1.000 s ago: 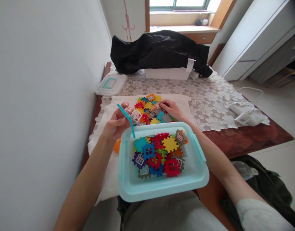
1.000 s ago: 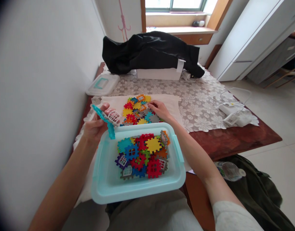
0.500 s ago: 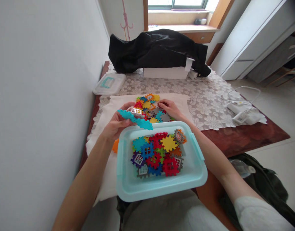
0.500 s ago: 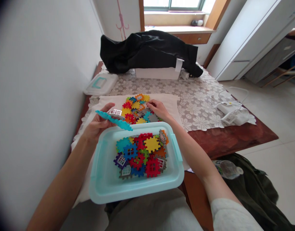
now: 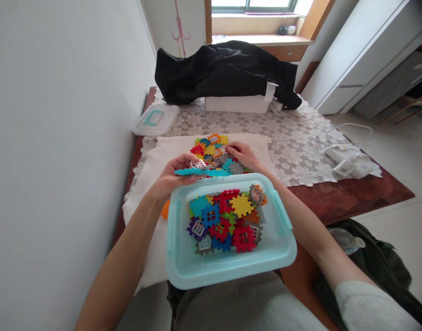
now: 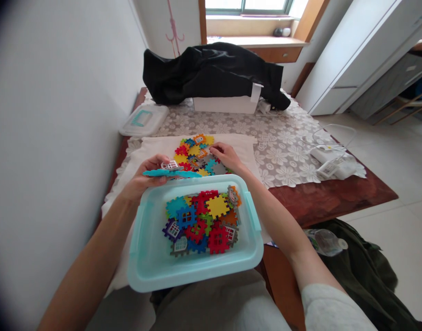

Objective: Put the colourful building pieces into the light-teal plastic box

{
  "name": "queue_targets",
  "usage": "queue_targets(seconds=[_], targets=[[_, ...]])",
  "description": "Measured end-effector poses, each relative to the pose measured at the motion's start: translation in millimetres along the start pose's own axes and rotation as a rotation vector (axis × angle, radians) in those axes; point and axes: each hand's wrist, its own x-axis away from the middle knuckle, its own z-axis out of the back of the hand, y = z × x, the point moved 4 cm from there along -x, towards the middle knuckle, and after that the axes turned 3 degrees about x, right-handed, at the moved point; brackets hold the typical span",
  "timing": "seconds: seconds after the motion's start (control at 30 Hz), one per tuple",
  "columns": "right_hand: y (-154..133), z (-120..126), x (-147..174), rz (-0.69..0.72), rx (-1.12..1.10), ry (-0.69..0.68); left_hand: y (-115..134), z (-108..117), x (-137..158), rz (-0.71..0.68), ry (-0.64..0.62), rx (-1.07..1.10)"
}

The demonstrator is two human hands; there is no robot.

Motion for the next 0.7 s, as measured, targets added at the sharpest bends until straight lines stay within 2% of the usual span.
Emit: queue_targets(seconds=[0.33, 0.7], targets=[[1.8, -0.5, -0.3, 0.006, 0.016, 0.000, 0.6, 0.6, 1.0, -0.014, 0.030, -0.026], [4.0, -0.8, -1.4, 0.007, -0.003, -0.003, 0.9, 5.3, 0.6, -0.029, -0.027, -0.018]])
